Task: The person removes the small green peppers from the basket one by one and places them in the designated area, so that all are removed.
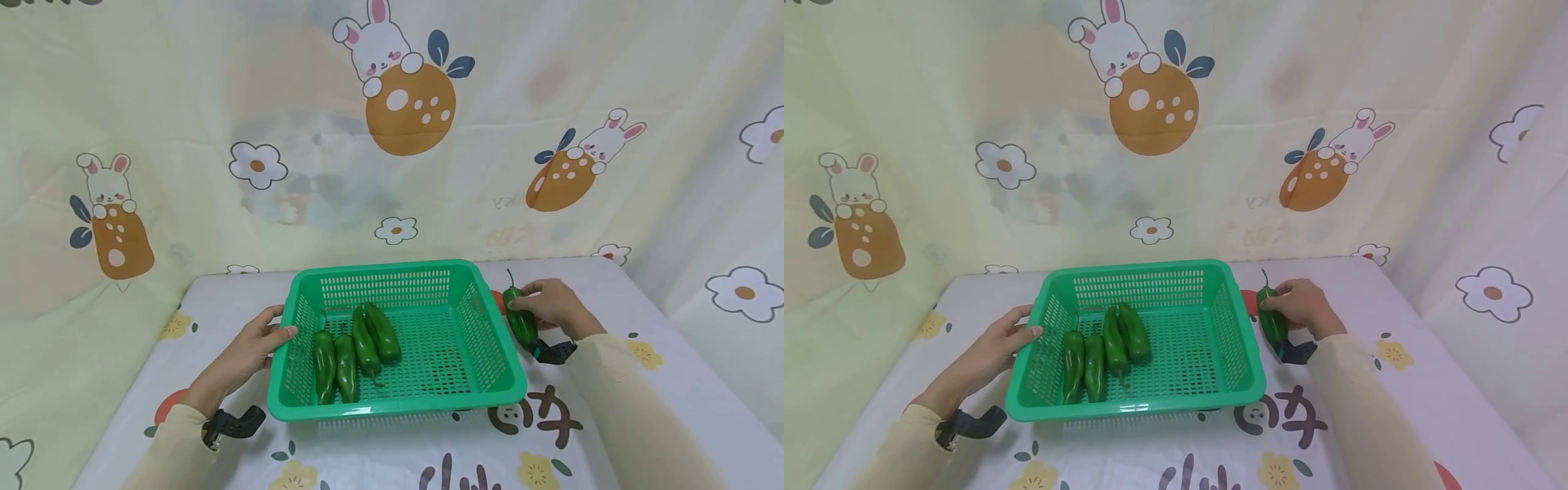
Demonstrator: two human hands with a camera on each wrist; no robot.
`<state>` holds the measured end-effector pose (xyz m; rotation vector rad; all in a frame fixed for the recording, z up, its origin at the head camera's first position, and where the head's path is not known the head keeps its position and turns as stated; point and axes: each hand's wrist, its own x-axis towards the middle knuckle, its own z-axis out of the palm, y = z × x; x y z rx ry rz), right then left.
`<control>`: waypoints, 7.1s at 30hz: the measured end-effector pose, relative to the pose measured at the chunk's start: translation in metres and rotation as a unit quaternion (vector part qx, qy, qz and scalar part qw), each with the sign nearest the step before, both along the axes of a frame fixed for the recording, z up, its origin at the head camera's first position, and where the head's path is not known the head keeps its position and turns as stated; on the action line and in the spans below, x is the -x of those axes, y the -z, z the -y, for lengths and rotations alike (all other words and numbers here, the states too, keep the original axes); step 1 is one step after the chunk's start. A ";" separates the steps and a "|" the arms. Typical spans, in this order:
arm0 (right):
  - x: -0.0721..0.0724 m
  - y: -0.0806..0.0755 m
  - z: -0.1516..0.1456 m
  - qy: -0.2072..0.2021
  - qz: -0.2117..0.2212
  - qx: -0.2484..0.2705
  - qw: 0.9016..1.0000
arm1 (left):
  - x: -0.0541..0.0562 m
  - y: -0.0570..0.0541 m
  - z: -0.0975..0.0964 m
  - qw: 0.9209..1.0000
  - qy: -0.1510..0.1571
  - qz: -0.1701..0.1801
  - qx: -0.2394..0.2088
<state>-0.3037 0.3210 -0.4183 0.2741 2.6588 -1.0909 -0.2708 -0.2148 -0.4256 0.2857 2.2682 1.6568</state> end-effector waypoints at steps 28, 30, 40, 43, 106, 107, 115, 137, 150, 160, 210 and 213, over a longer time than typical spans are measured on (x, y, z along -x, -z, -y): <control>0.004 0.015 0.002 0.000 0.008 -0.029 1.000 | 0.002 0.002 0.001 1.000 0.004 -0.006 -0.010; 0.003 0.015 0.001 0.000 0.007 -0.029 1.000 | 0.002 0.002 0.001 1.000 0.004 -0.006 -0.011; 0.003 0.017 0.002 0.003 0.011 -0.031 0.999 | 0.001 0.002 0.001 1.000 0.002 -0.003 -0.008; 0.003 0.019 0.002 0.005 0.010 -0.032 0.999 | 0.000 0.003 0.001 1.000 -0.001 -0.003 -0.005; -0.010 -0.049 0.168 -0.126 -0.112 -0.005 0.986 | 0.003 0.003 0.005 1.000 -0.002 0.002 -0.015; -0.008 -0.046 0.171 -0.130 -0.109 -0.004 0.986 | 0.004 0.004 0.004 1.000 -0.003 0.002 -0.015; 0.004 -0.028 0.196 -0.150 -0.051 0.034 0.987 | 0.006 0.001 0.003 1.000 -0.022 0.000 0.005; 0.014 -0.010 0.233 -0.144 0.060 0.057 0.986 | 0.009 -0.008 -0.008 0.997 -0.061 -0.027 0.048; 0.011 -0.003 0.234 -0.145 0.070 0.068 0.985 | 0.010 -0.009 -0.012 0.995 -0.074 -0.028 0.061; 0.007 -0.012 0.228 -0.161 0.061 0.050 0.984 | 0.008 -0.010 -0.013 0.995 -0.077 -0.023 0.060; -0.016 -0.085 0.107 -0.117 0.010 0.098 0.988 | 0.004 -0.003 -0.023 0.993 -0.083 -0.027 0.081; -0.017 -0.088 0.097 -0.113 0.001 0.091 0.989 | 0.003 -0.004 -0.022 0.993 -0.080 -0.026 0.079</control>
